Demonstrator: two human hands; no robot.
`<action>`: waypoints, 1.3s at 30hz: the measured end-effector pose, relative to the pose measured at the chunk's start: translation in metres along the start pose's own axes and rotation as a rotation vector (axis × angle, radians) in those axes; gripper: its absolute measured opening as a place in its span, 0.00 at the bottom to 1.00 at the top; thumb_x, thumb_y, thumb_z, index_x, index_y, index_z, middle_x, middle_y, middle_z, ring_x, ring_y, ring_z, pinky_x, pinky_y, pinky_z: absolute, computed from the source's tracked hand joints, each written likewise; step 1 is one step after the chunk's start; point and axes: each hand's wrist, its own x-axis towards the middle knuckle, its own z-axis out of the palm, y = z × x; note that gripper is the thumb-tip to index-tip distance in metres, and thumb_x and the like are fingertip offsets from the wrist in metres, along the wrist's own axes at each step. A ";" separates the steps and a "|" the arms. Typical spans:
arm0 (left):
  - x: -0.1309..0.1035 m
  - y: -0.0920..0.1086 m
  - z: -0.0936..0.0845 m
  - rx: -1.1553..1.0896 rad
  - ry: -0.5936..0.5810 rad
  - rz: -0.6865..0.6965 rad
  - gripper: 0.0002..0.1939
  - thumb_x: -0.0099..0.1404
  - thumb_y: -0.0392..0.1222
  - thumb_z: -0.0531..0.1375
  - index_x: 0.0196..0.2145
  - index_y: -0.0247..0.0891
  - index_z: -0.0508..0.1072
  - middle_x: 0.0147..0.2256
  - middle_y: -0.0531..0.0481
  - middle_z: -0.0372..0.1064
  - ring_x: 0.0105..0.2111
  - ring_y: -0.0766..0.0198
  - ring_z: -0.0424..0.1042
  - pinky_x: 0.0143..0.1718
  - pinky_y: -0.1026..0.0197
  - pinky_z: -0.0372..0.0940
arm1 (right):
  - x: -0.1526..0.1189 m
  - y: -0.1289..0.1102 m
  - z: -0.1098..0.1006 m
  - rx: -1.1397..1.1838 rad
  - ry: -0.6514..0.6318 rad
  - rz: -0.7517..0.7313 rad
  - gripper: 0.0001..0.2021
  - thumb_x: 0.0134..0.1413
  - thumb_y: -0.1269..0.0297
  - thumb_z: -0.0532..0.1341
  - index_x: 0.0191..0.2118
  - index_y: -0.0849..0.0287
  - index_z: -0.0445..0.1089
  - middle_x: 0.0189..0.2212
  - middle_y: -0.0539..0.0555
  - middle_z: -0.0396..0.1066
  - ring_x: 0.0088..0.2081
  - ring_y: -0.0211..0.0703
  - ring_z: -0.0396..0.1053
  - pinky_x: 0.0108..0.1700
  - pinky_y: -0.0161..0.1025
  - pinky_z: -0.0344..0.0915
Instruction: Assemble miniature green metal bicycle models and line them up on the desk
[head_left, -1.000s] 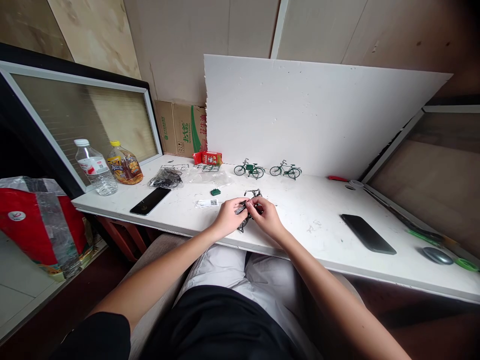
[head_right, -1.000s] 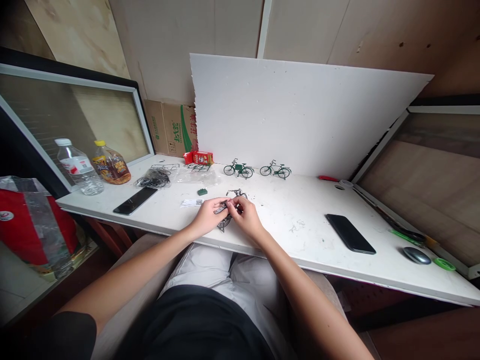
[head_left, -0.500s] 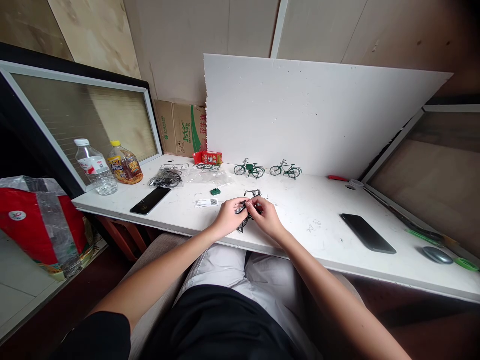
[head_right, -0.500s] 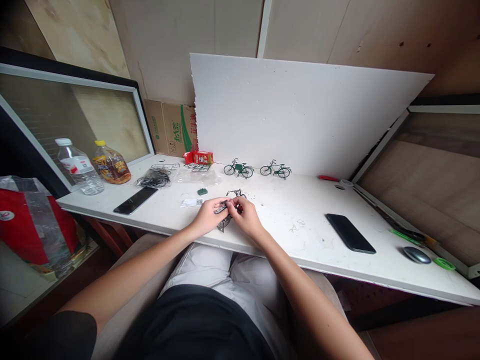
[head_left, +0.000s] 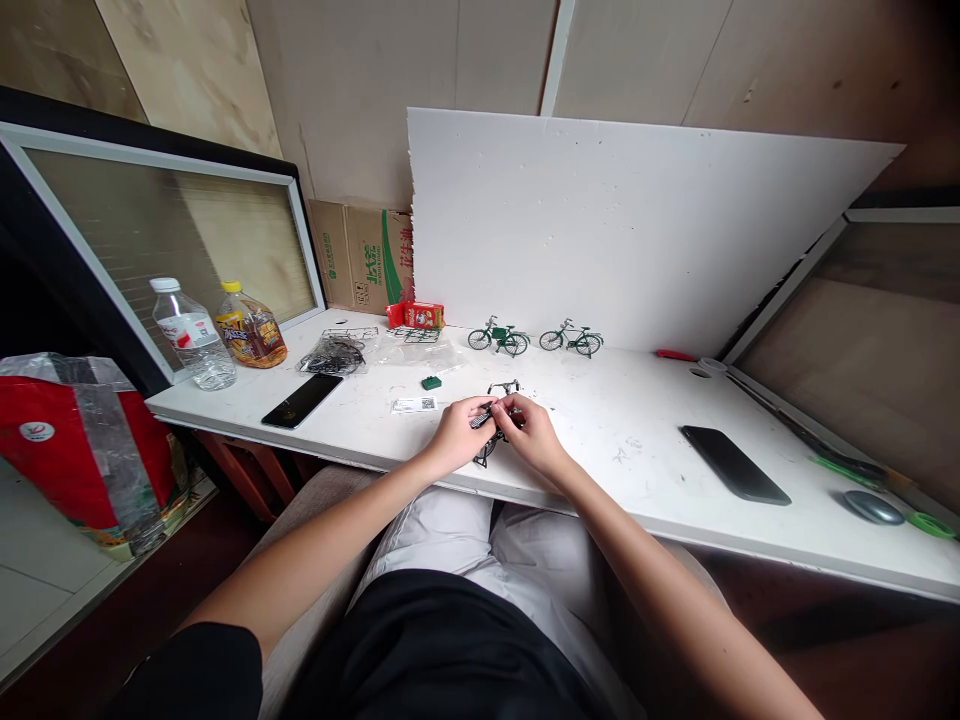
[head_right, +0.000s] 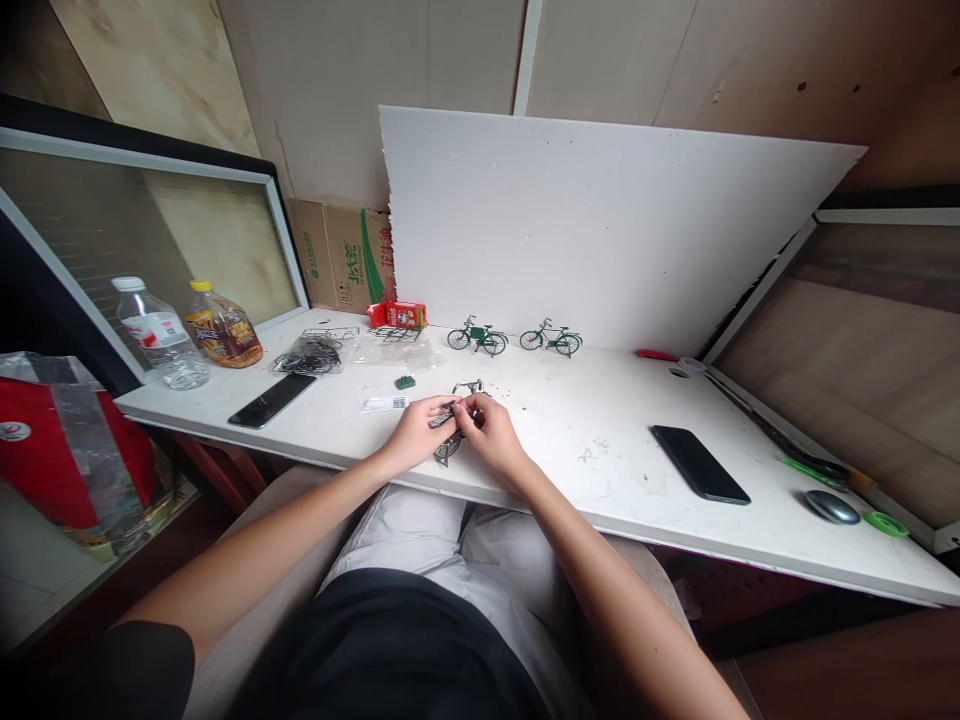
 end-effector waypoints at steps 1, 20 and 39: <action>0.000 0.000 0.000 0.001 0.000 0.001 0.18 0.65 0.33 0.67 0.53 0.33 0.80 0.55 0.35 0.79 0.55 0.49 0.79 0.64 0.45 0.70 | 0.000 0.000 0.000 -0.003 -0.002 0.000 0.17 0.72 0.48 0.57 0.40 0.56 0.74 0.35 0.55 0.76 0.34 0.45 0.71 0.37 0.41 0.68; -0.008 0.004 -0.002 0.002 0.014 -0.022 0.20 0.64 0.33 0.68 0.54 0.33 0.80 0.57 0.34 0.78 0.57 0.47 0.78 0.64 0.45 0.69 | -0.007 -0.010 0.000 0.086 0.005 0.006 0.18 0.70 0.46 0.60 0.40 0.56 0.75 0.36 0.56 0.77 0.35 0.46 0.71 0.38 0.41 0.67; -0.011 0.017 -0.003 0.015 0.014 -0.037 0.21 0.66 0.33 0.67 0.57 0.31 0.78 0.59 0.33 0.75 0.58 0.47 0.77 0.65 0.44 0.69 | -0.006 -0.010 0.001 0.318 0.038 0.106 0.19 0.65 0.45 0.66 0.37 0.57 0.79 0.34 0.55 0.76 0.35 0.44 0.68 0.38 0.40 0.64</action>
